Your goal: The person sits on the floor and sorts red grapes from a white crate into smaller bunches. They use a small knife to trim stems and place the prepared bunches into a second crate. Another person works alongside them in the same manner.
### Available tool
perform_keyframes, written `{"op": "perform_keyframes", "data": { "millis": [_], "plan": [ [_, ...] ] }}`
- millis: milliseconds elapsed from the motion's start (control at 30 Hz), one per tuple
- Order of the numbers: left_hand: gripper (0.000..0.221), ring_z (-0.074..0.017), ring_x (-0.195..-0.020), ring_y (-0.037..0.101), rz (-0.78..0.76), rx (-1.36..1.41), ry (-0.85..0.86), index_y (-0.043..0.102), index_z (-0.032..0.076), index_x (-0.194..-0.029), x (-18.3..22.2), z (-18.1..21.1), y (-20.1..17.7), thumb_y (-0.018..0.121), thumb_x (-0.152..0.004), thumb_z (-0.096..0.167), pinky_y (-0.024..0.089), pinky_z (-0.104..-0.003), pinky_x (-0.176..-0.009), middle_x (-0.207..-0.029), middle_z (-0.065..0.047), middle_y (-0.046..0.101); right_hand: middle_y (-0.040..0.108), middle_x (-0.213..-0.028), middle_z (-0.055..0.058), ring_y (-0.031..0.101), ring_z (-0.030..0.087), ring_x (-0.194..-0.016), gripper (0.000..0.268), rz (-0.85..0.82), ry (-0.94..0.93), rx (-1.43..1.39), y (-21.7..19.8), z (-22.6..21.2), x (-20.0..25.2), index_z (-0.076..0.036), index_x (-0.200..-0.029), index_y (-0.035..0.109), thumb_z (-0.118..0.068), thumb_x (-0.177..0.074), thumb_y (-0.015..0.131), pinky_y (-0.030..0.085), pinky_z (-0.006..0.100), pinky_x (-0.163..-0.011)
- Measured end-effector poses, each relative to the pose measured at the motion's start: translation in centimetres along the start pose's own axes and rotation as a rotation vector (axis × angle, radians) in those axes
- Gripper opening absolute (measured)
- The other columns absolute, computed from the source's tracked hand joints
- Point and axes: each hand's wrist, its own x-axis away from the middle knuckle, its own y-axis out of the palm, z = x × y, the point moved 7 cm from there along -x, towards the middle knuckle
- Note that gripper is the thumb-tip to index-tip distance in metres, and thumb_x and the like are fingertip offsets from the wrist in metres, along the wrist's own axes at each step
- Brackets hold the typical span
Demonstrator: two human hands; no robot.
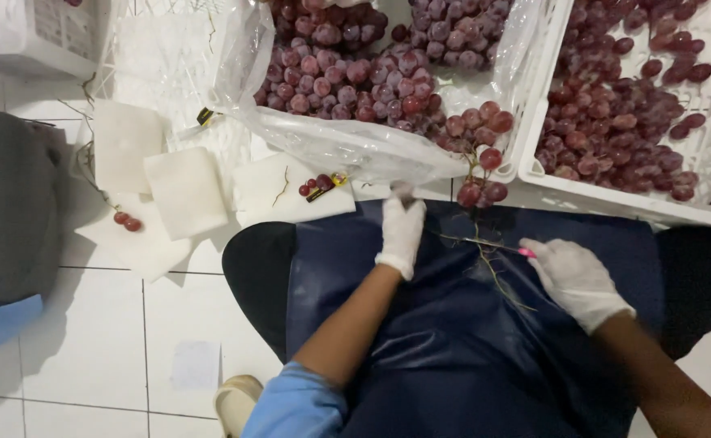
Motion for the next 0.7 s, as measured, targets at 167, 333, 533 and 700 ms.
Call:
{"op": "perform_keyframes", "data": {
  "millis": [167,333,533,700],
  "plan": [
    [0.035,-0.0304,-0.103,0.065,0.118,-1.314,0.465,0.062,0.010,-0.110,3.9,14.7,2.7,0.066,-0.077,0.023,0.053,-0.042,-0.092,-0.107,-0.010,0.065,0.063,-0.101,0.001,0.066,0.022,-0.094,0.047,0.370,-0.097,0.131,-0.2,-2.9,-1.7,-0.032,-0.122,0.057,-0.047,-0.078,0.062,0.054,0.036,-0.075],
    [0.035,-0.0232,-0.106,0.063,-0.050,-1.220,0.299,0.064,0.020,-0.109,-0.6,6.5,-0.6,0.066,-0.077,0.032,0.051,-0.039,-0.093,-0.107,-0.003,0.067,0.063,-0.105,0.004,0.065,0.023,-0.099,0.043,0.471,-0.144,-0.058,-2.8,-4.9,-0.5,-0.025,-0.121,0.058,-0.039,-0.080,0.063,0.054,0.036,-0.081],
    [0.036,-0.0167,-0.095,0.065,-0.411,-0.672,-0.032,0.065,0.021,-0.108,4.7,0.8,4.5,0.073,-0.074,0.030,0.054,-0.033,-0.080,-0.098,-0.001,0.069,0.054,-0.123,0.007,0.056,0.025,-0.114,0.064,0.608,-0.211,-0.531,-10.0,-8.8,2.2,-0.018,-0.137,0.048,-0.025,-0.077,0.071,0.049,0.036,-0.093],
    [0.071,-0.0162,-0.088,0.063,-0.556,-0.209,-0.094,0.051,0.013,-0.132,11.5,4.7,11.7,0.082,-0.069,0.024,0.058,-0.031,-0.071,-0.098,-0.009,0.061,0.060,-0.115,0.011,0.058,0.028,-0.112,0.044,0.768,-0.139,-0.715,-14.4,-5.8,2.8,-0.012,-0.123,0.062,-0.004,-0.081,0.066,0.047,0.036,-0.096]
  ]
}}
